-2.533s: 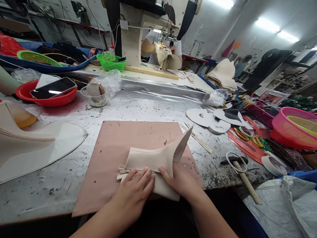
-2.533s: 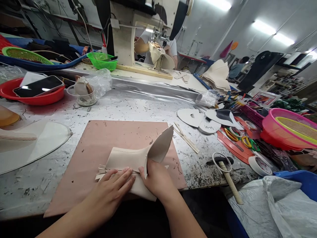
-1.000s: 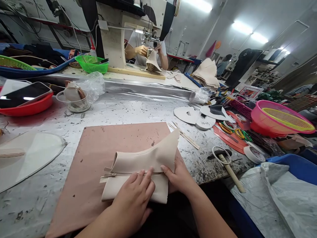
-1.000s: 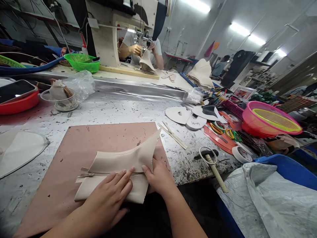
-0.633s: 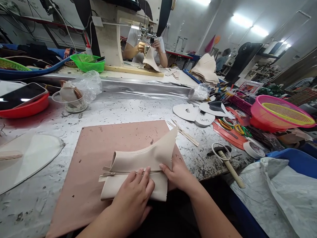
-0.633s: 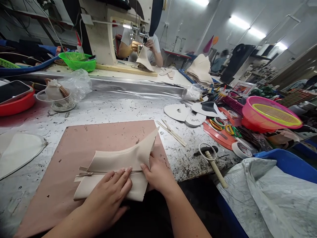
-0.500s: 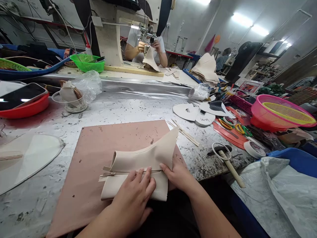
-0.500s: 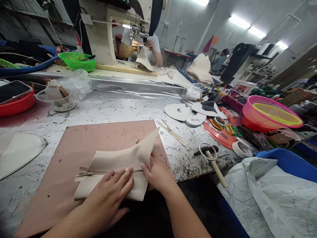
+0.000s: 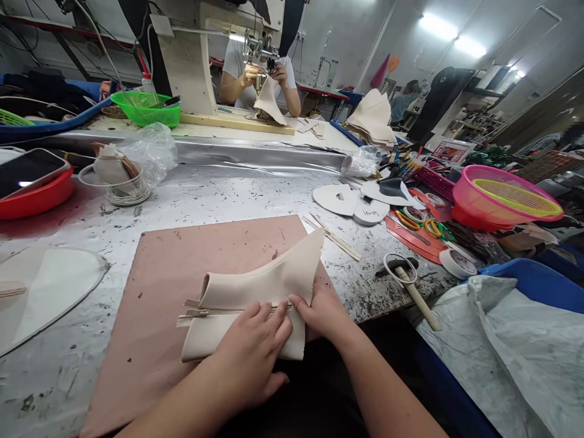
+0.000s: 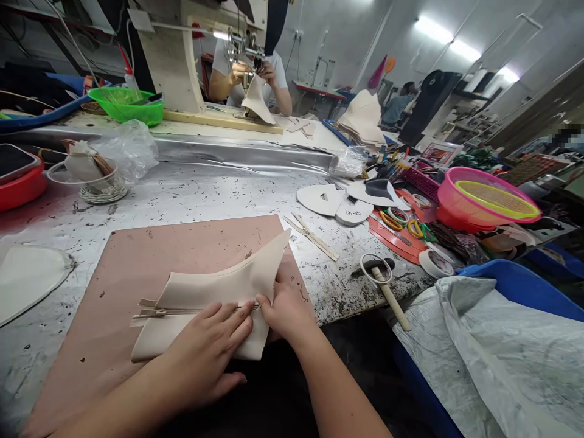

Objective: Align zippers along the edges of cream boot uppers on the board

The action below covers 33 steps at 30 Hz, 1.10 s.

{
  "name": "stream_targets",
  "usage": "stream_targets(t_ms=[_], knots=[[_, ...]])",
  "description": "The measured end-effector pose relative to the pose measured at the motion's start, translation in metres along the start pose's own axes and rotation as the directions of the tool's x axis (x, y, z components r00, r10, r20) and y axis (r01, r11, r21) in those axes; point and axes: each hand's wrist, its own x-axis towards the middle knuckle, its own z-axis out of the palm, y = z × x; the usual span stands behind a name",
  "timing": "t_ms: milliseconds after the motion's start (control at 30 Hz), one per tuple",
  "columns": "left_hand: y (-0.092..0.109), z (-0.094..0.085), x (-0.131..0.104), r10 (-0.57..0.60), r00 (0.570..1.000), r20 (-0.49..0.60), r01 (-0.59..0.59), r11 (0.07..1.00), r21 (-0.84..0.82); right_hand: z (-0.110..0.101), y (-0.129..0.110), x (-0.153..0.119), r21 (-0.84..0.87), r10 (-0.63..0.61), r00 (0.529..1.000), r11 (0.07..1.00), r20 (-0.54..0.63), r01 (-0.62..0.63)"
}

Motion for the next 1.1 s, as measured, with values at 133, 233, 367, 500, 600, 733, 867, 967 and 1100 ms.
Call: stream_targets(t_ms=[133, 233, 367, 500, 600, 733, 867, 967, 1100], knots=[[-0.002, -0.003, 0.004, 0.006, 1.000, 0.024, -0.006, 1.000, -0.001, -0.007, 0.007, 0.002, 0.124, -0.012, 0.999, 0.992, 0.036, 0.008], [-0.002, -0.002, 0.005, 0.017, 1.000, 0.013, -0.017, 1.000, -0.011, -0.015, 0.017, 0.002, 0.302, -0.022, 0.995, 0.953, 0.096, -0.008], [-0.002, 0.002, 0.003, 0.037, 0.999, -0.023, -0.038, 0.999, -0.039, -0.021, 0.029, 0.002, 0.440, -0.011, 0.992, 0.897, 0.124, -0.046], [0.000, 0.005, 0.004, 0.032, 0.999, -0.004, -0.032, 0.999, -0.031, -0.024, 0.032, 0.006, 0.451, -0.010, 0.990, 0.891, 0.139, -0.054], [0.003, 0.005, 0.008, 0.017, 1.000, 0.022, -0.017, 1.000, -0.014, -0.031, 0.028, 0.014, 0.381, 0.025, 0.986, 0.920, 0.163, -0.087], [0.007, 0.002, 0.015, 0.007, 0.995, 0.099, -0.009, 1.000, 0.016, -0.043, 0.025, 0.026, 0.329, 0.065, 0.966, 0.933, 0.250, -0.147], [0.007, 0.001, 0.019, -0.005, 0.994, 0.112, 0.001, 0.999, 0.035, -0.047, 0.026, 0.033, 0.291, 0.124, 0.942, 0.932, 0.312, -0.218], [0.006, 0.002, 0.020, -0.005, 0.995, 0.099, 0.004, 1.000, 0.012, -0.044, 0.027, 0.033, 0.237, 0.145, 0.944, 0.946, 0.298, -0.220], [0.007, 0.001, 0.020, -0.008, 0.998, 0.064, 0.009, 1.000, -0.022, -0.038, 0.030, 0.028, -0.078, 0.006, 0.984, 0.997, 0.176, 0.008]])
